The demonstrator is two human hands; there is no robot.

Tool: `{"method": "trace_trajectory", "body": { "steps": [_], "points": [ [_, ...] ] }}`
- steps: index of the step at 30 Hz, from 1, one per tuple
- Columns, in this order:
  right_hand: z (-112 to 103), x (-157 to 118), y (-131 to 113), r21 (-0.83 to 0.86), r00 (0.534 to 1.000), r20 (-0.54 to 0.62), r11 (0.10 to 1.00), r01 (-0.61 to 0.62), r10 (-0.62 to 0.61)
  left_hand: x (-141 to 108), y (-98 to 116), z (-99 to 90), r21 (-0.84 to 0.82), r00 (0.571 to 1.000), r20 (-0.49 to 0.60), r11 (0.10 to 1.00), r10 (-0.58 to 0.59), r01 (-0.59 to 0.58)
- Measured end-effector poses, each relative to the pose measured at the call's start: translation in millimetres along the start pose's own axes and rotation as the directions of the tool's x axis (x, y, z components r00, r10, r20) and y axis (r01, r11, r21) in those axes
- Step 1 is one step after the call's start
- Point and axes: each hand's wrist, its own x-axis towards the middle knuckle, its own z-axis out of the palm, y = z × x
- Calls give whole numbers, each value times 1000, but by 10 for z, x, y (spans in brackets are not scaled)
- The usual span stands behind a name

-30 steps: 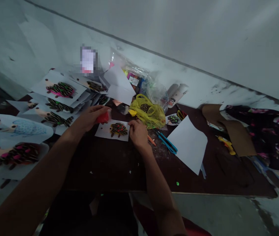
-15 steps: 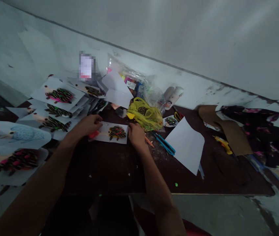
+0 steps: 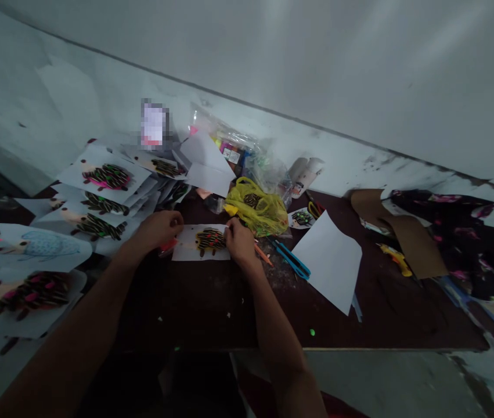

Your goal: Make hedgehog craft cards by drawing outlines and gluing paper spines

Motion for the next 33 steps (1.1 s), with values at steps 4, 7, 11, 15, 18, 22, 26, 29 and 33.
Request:
{"method": "trace_trajectory", "body": {
  "steps": [4,7,11,15,18,22,26,29,33],
  "points": [
    [37,15,32,2,1000,3,1000,-13,13,-5,26,-26,97,998,22,994,52,-54],
    [61,42,67,77,1000,-9,997,-5,6,-20,72,-44,119,998,54,993,15,-21],
    [65,78,111,244,1000,0,969,-23,24,-13,97,-48,54,997,74,999,-4,0],
    [55,97,151,424,999,21,904,-54,49,8,83,-67,-81,996,84,996,-24,31],
    [43,106,180,539,997,25,839,-75,73,1,101,-111,-222,991,123,972,-47,74],
    [-3,111,214,649,995,23,756,-85,92,-33,163,-166,-470,988,141,874,-64,124],
    [-66,95,254,708,996,-1,703,-65,93,-33,171,-164,-600,969,199,763,-148,240],
    [-82,88,281,729,993,-36,683,-49,110,0,139,-119,-489,970,164,840,-177,236],
    [-72,123,284,732,988,-71,680,-44,140,44,112,-20,-318,990,104,940,-93,121]
  ]
}}
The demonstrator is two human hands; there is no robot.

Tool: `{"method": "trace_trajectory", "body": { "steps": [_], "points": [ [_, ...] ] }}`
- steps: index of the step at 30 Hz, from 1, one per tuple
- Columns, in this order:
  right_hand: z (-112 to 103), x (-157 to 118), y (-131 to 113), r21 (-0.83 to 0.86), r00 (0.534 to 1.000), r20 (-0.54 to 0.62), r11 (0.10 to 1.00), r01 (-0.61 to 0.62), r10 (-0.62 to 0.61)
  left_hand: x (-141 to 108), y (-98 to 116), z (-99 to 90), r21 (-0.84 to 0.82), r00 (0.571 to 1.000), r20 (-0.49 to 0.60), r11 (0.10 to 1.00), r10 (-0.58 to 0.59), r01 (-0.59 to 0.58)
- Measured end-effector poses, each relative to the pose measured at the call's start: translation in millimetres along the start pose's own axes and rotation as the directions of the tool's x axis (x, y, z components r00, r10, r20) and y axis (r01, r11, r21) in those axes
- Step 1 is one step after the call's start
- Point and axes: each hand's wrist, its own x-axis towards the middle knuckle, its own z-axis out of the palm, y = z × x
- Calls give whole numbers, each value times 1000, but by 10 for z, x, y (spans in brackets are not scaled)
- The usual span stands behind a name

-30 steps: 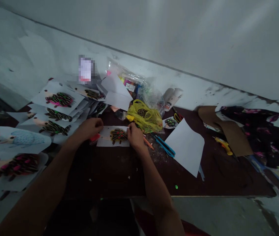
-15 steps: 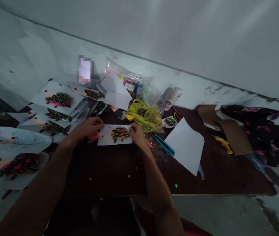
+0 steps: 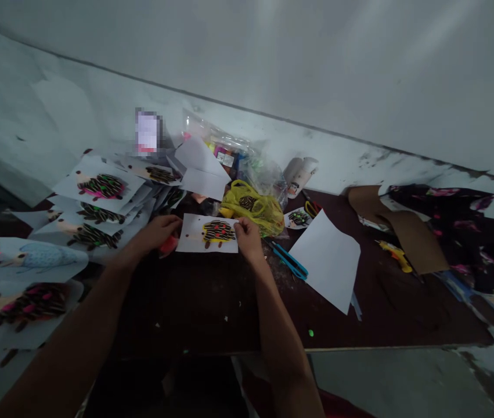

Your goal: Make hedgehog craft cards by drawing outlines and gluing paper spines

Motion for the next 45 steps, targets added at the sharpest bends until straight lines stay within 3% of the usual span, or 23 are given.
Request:
{"method": "trace_trajectory", "body": {
  "steps": [4,11,18,23,30,39,45],
  "points": [
    [13,60,-40,-6,1000,13,1000,-7,7,24,-30,32,37,999,-21,999,28,-27],
    [-37,80,-69,80,997,-1,994,-76,76,25,-35,-25,-98,997,38,993,-70,73],
    [21,200,-240,145,995,5,985,-95,95,17,-29,24,-26,999,29,999,-25,26],
    [334,486,-441,84,999,8,996,-40,39,7,-30,106,80,1000,22,997,7,-9],
    [873,886,-591,98,997,-22,993,-71,73,-20,35,141,218,998,45,974,48,-57],
    [1299,1358,-749,62,996,-52,996,-67,71,-13,59,149,285,997,76,958,-22,0],
    [1483,1446,-754,-58,997,-40,996,-69,67,-8,72,152,296,997,73,955,-22,0]
  ]
}}
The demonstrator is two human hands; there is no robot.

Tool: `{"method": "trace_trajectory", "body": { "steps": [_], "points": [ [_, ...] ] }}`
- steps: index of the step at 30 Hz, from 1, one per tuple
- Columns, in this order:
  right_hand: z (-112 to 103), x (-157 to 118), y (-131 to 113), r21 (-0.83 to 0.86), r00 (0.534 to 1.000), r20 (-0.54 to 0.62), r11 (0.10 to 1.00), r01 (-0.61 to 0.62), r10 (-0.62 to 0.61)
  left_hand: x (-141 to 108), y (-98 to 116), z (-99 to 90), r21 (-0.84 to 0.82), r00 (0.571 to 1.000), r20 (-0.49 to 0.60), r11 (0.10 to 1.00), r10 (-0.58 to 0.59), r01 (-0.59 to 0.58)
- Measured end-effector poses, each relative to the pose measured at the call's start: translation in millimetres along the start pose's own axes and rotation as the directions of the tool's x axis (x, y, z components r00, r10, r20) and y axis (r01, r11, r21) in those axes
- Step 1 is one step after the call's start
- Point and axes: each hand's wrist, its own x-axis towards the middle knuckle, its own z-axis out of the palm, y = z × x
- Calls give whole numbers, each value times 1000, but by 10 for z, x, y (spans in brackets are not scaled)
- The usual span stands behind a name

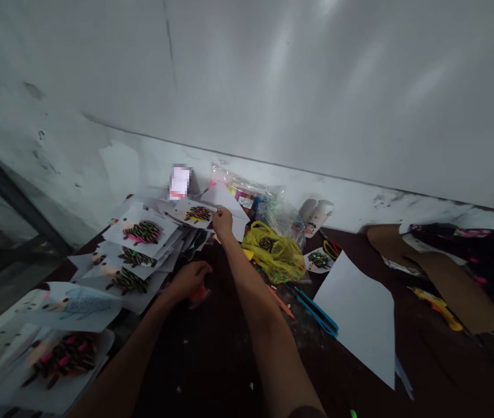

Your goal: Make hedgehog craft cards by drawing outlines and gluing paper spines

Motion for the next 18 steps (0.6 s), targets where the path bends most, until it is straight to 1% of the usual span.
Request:
{"method": "trace_trajectory", "body": {
  "steps": [4,10,14,18],
  "points": [
    [-18,-23,41,-123,999,27,992,40,-37,-9,12,-17,4,1000,2,1000,5,-5],
    [-51,6,100,-286,991,99,952,112,-87,-22,32,-35,-2,1000,-5,1000,13,-13],
    [-70,30,138,-344,986,123,927,148,-112,-10,20,-17,-12,1000,-15,1000,20,-20],
    [-109,68,189,-371,985,99,913,168,-141,2,-2,4,-8,1000,-18,1000,11,-11]
  ]
}}
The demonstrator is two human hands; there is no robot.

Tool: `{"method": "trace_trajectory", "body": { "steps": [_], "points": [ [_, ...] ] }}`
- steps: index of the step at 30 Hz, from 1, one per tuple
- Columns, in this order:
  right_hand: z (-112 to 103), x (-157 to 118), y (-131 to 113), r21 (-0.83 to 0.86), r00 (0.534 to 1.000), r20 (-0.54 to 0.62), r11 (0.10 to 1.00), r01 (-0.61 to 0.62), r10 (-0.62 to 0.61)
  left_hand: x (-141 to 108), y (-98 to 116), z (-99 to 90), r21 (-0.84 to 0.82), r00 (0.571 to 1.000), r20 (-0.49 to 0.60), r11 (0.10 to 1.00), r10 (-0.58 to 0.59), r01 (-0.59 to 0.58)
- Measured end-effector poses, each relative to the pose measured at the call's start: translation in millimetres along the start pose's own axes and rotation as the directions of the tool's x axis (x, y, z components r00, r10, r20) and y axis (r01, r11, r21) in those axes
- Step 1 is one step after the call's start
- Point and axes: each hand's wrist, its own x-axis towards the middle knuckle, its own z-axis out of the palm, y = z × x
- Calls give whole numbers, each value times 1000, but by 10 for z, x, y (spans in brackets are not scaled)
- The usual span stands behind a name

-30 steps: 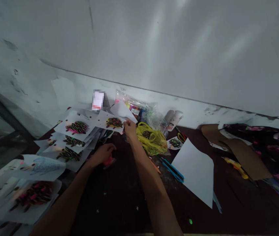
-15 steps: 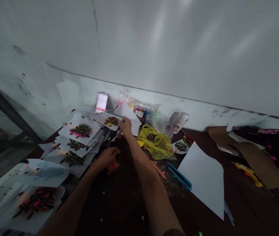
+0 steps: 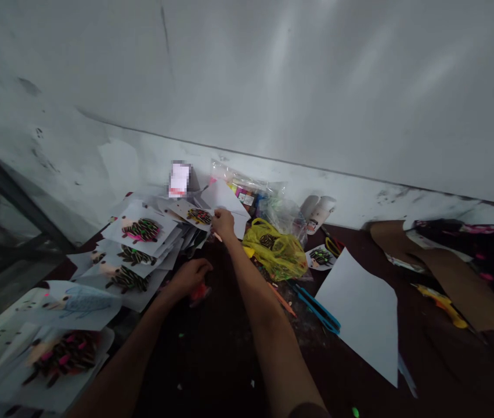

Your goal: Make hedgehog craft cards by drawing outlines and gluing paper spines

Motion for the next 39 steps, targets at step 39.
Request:
{"method": "trace_trajectory", "body": {
  "steps": [39],
  "points": [
    [-459,-1105,96,257,903,385,962,92,-189,66,-29,-11,-634,953,-272,770,-132,-75]
  ]
}}
